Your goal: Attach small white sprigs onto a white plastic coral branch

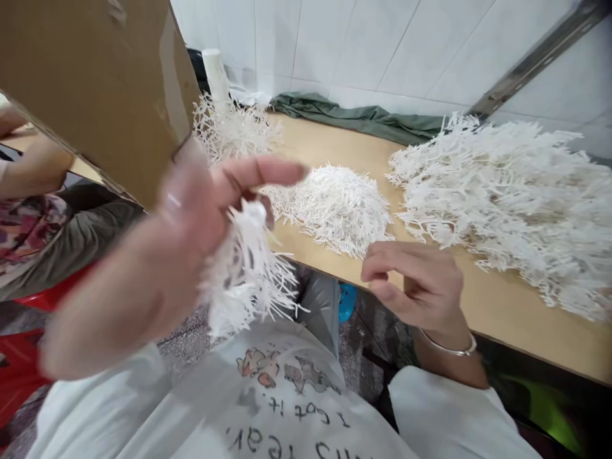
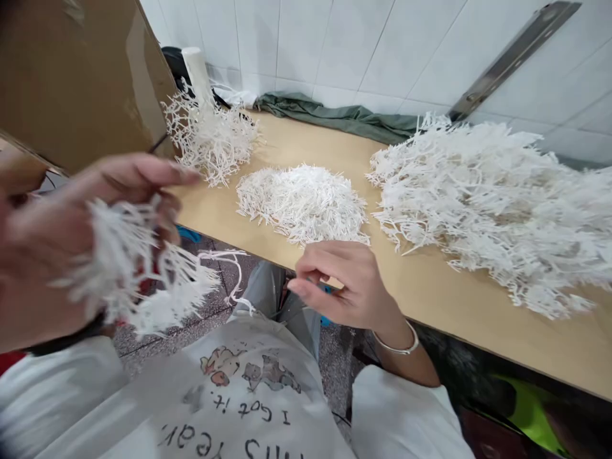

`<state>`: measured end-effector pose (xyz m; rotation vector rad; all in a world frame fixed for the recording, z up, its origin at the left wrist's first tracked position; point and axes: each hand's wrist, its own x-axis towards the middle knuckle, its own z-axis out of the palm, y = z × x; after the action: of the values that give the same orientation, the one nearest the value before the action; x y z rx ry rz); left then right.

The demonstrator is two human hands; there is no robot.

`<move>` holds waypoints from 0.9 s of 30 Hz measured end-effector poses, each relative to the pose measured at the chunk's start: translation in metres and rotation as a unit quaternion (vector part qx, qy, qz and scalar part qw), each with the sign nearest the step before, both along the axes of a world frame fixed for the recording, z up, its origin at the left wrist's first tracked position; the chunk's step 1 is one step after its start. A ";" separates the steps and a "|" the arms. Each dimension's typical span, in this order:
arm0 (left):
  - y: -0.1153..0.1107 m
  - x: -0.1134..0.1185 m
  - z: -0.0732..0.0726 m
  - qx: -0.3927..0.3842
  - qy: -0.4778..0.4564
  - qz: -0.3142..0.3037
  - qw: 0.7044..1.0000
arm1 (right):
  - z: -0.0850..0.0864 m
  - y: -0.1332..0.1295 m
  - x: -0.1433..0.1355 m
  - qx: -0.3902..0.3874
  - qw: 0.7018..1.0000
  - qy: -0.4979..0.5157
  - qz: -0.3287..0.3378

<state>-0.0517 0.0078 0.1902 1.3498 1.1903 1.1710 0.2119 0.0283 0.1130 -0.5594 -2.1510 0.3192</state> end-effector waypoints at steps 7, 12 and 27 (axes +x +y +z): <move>-0.023 0.054 -0.098 -0.067 -0.314 -0.097 0.942 | -0.043 -0.024 -0.036 -0.090 0.995 0.012 -0.036; -0.009 0.066 -0.122 -0.159 -0.374 -0.120 0.906 | -0.072 -0.029 -0.036 -0.225 0.973 -0.024 -0.042; -0.013 0.090 -0.190 -0.287 -0.180 -0.337 0.879 | -0.115 -0.047 -0.003 -0.532 0.756 0.375 -0.076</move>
<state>0.0382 -0.0048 0.0001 0.9060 0.6238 0.4682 0.2093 -0.0187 -0.0024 -0.9921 -0.9623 1.4432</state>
